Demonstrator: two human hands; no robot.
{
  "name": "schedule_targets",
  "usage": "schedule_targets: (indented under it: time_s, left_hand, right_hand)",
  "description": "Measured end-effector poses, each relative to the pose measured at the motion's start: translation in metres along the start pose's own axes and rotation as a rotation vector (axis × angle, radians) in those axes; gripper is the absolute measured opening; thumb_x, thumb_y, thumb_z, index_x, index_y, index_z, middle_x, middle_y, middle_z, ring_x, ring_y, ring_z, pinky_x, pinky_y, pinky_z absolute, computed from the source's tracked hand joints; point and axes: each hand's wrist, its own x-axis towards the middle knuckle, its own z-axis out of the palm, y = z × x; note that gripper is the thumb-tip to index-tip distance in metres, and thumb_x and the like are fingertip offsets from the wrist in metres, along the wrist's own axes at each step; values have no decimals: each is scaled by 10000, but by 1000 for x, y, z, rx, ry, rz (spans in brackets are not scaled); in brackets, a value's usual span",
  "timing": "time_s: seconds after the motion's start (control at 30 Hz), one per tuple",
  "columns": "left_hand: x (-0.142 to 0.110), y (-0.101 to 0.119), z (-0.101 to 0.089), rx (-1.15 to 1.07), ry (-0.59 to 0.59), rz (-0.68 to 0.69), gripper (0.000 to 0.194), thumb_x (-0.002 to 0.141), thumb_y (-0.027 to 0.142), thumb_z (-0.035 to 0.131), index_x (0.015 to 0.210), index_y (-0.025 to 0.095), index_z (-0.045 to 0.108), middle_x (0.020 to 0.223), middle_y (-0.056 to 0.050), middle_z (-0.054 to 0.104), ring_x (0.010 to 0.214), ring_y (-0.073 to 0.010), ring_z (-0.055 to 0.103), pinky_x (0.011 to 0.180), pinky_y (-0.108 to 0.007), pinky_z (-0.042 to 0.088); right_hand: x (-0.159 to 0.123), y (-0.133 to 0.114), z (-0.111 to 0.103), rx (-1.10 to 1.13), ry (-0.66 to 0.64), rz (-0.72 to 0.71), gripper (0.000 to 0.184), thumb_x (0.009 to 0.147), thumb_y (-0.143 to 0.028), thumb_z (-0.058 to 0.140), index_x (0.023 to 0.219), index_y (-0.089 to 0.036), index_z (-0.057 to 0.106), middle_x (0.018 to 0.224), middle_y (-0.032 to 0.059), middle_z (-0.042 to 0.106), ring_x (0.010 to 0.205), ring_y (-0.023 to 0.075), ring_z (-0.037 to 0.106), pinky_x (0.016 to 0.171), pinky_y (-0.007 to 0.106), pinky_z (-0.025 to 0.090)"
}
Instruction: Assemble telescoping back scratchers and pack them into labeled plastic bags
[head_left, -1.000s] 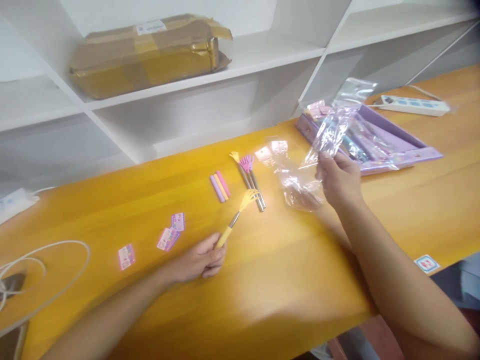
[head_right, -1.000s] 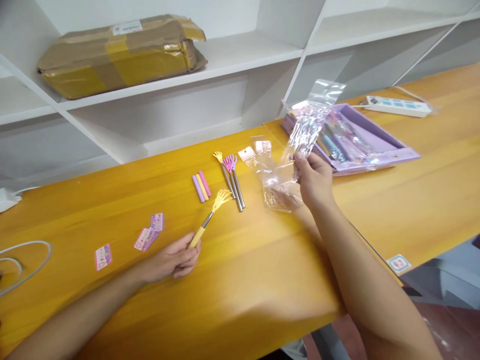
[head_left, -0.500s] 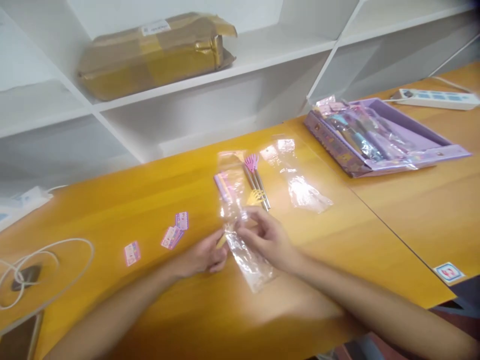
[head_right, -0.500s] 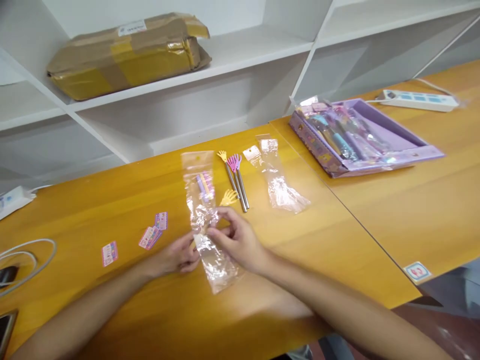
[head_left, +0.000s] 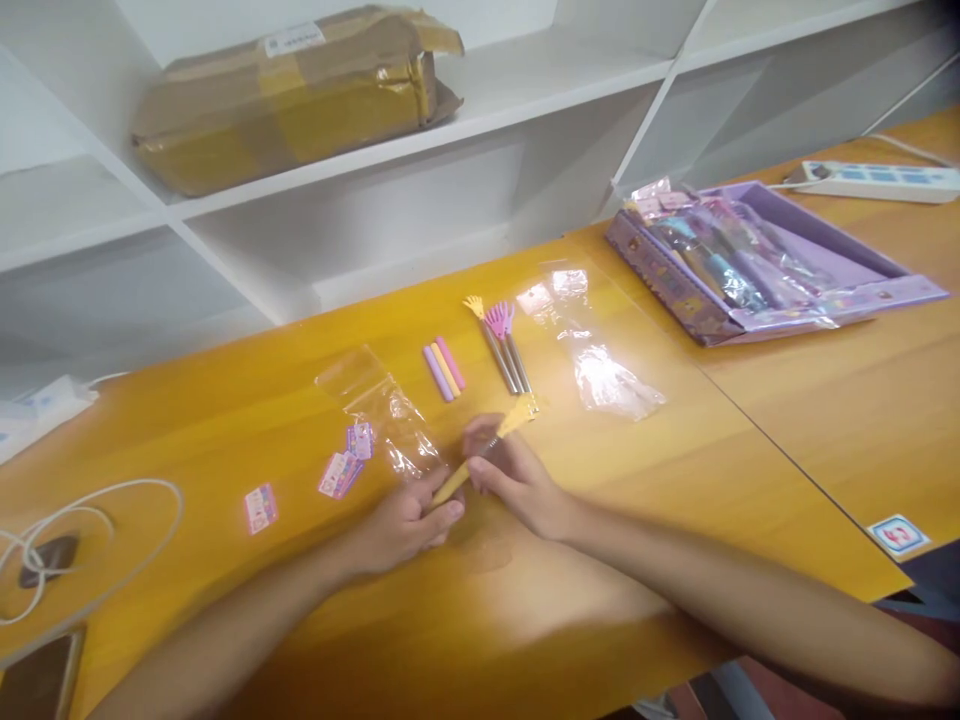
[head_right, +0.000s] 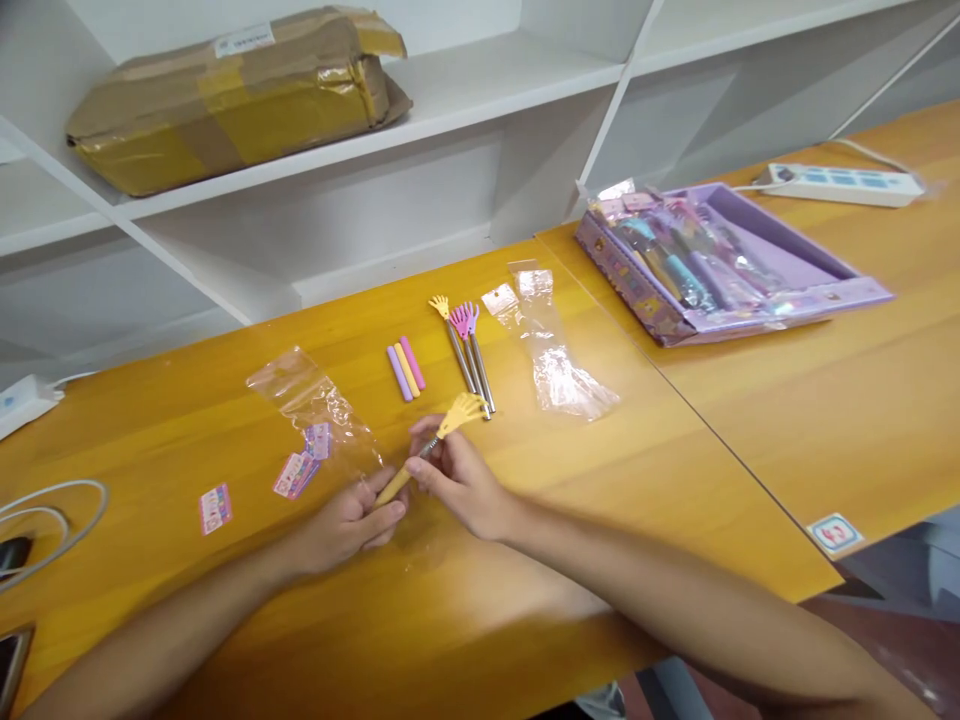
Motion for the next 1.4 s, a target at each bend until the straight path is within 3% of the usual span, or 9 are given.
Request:
schedule_targets:
  time_s: [0.1,0.2,0.33,0.47,0.63,0.87,1.07,1.17,1.4]
  left_hand:
    - [-2,-1,0,76,28,-4,394,1083,526,561,1293,192,560,667,76,511,510,-66,438,511,-198,347]
    - [-1,1,1,-7,3,8,447,1103,573,473,1252,166,583,752,-4,642,579,-117,626,538,-218,497]
    - [-2,3,6,-143,37,59,504,1088,593,490,1300,156,624,1142,-158,706,905,-244,772,724,-395,681]
    - [-3,0,8,-82,225,183,509,1103,568,479,1359,164,652,1271,-194,738,1118,-294,765,998,-497,637]
    - [-1,3,4,-167,428,290,474,1102,566,495,1327,191,676,1319,-166,762,1245,-314,733,1101,-512,572]
    - [9,2,-1,-302,535,408,378,1078,501,603,1291,204,699,1316,-147,767,1219,-291,749,1079,-508,599]
    - [11,-1,-3,-245,494,377,412,1110,478,541,1425,230,634,1412,-134,710,1183,-271,758,1128,-548,580]
    - [9,-1,-2,-171,465,345,448,1116,472,524,1490,242,610,1454,-139,681,1257,-273,717,1125,-509,589]
    - [10,0,-6,-332,513,384,433,1082,499,594,1432,252,659,1307,-119,769,1150,-265,766,1042,-488,622]
  right_hand:
    - [5,-2,0,-98,-38,-67,327,1083,-520,575,964,-217,597,954,36,569,809,157,595,752,324,538]
    - [10,-9,-13,-213,104,-190,365,1112,-510,508,905,-222,593,931,50,579,897,192,599,852,366,527]
    - [7,-34,-40,-195,283,-224,504,1146,-577,276,793,-240,400,738,-10,419,608,151,443,603,305,448]
    - [-13,-63,-46,-676,-247,-25,417,1135,-532,421,870,-228,523,703,-9,530,560,131,458,534,275,321]
    - [-29,-65,-28,-825,-424,116,434,1162,-497,358,863,-229,521,683,-3,603,553,139,528,546,285,308]
    - [-14,-43,-40,-1050,-190,141,502,1155,-503,346,800,-217,558,705,34,636,613,170,586,603,302,352]
    - [-13,-48,-46,-931,52,-195,405,1164,-366,303,1000,-213,641,869,69,633,783,201,630,712,335,493]
    - [-14,-46,-42,-1006,24,-325,325,1156,-328,359,1140,-204,658,966,91,641,841,209,644,749,342,523]
    - [-11,-33,-43,-1273,-133,-218,368,1167,-348,375,1038,-178,675,988,75,638,687,145,612,632,289,465]
